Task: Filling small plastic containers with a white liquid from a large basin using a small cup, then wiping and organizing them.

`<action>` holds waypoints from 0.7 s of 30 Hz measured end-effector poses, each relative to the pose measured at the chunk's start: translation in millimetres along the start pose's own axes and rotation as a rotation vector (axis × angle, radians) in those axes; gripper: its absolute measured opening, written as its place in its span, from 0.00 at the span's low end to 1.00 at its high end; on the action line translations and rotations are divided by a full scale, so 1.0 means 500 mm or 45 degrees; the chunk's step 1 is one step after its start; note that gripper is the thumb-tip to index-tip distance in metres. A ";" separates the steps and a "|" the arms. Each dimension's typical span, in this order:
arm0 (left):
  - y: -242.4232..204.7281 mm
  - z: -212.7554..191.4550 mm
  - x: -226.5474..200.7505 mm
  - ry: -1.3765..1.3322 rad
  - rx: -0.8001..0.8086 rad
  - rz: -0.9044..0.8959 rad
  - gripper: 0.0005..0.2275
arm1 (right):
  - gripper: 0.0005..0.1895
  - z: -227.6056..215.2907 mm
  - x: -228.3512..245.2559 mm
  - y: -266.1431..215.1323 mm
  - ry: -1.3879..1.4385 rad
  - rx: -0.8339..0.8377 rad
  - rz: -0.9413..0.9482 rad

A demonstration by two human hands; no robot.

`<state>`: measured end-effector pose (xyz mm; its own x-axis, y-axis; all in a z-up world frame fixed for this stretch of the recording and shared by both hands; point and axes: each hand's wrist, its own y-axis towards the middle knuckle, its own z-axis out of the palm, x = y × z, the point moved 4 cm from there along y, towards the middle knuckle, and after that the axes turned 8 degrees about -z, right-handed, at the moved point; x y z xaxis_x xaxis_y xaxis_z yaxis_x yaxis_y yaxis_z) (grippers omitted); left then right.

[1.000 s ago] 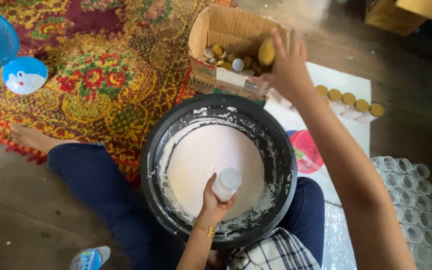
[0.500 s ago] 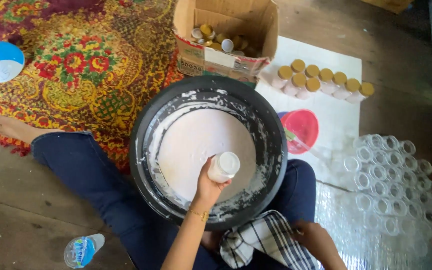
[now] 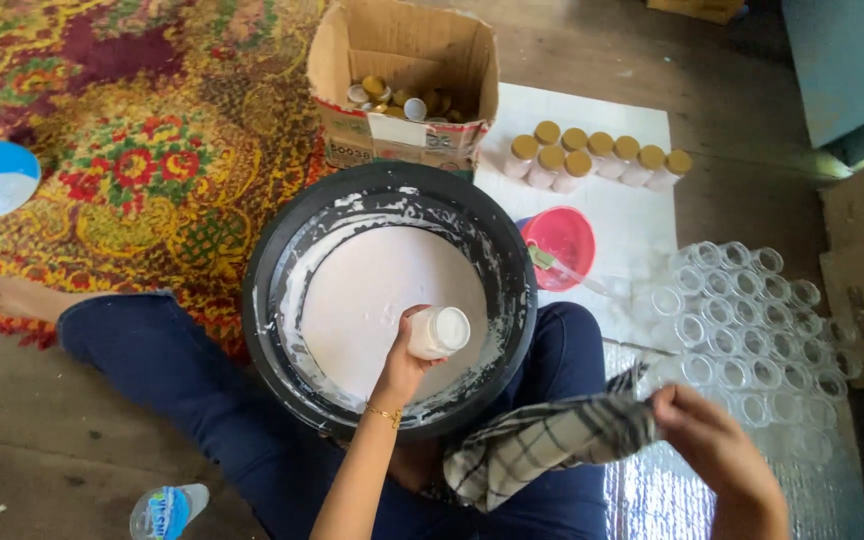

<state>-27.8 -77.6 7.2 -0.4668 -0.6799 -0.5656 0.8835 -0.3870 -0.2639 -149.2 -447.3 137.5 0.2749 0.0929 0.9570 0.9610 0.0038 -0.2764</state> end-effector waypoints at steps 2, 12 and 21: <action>0.000 0.000 0.010 0.076 0.022 -0.018 0.26 | 0.14 0.031 -0.024 0.038 0.494 0.133 -0.252; 0.019 -0.018 0.054 0.507 0.005 -0.176 0.26 | 0.12 0.326 0.069 0.176 -0.348 0.079 -0.790; 0.021 -0.015 0.058 0.515 -0.113 -0.214 0.18 | 0.14 0.351 0.088 0.185 -1.092 0.024 -1.243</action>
<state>-32.0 -96.7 -17.9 -0.5668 -0.3068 -0.7646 0.8048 -0.4044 -0.4344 -53.3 -268.0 138.5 -0.6468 0.6475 0.4030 0.7500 0.4440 0.4903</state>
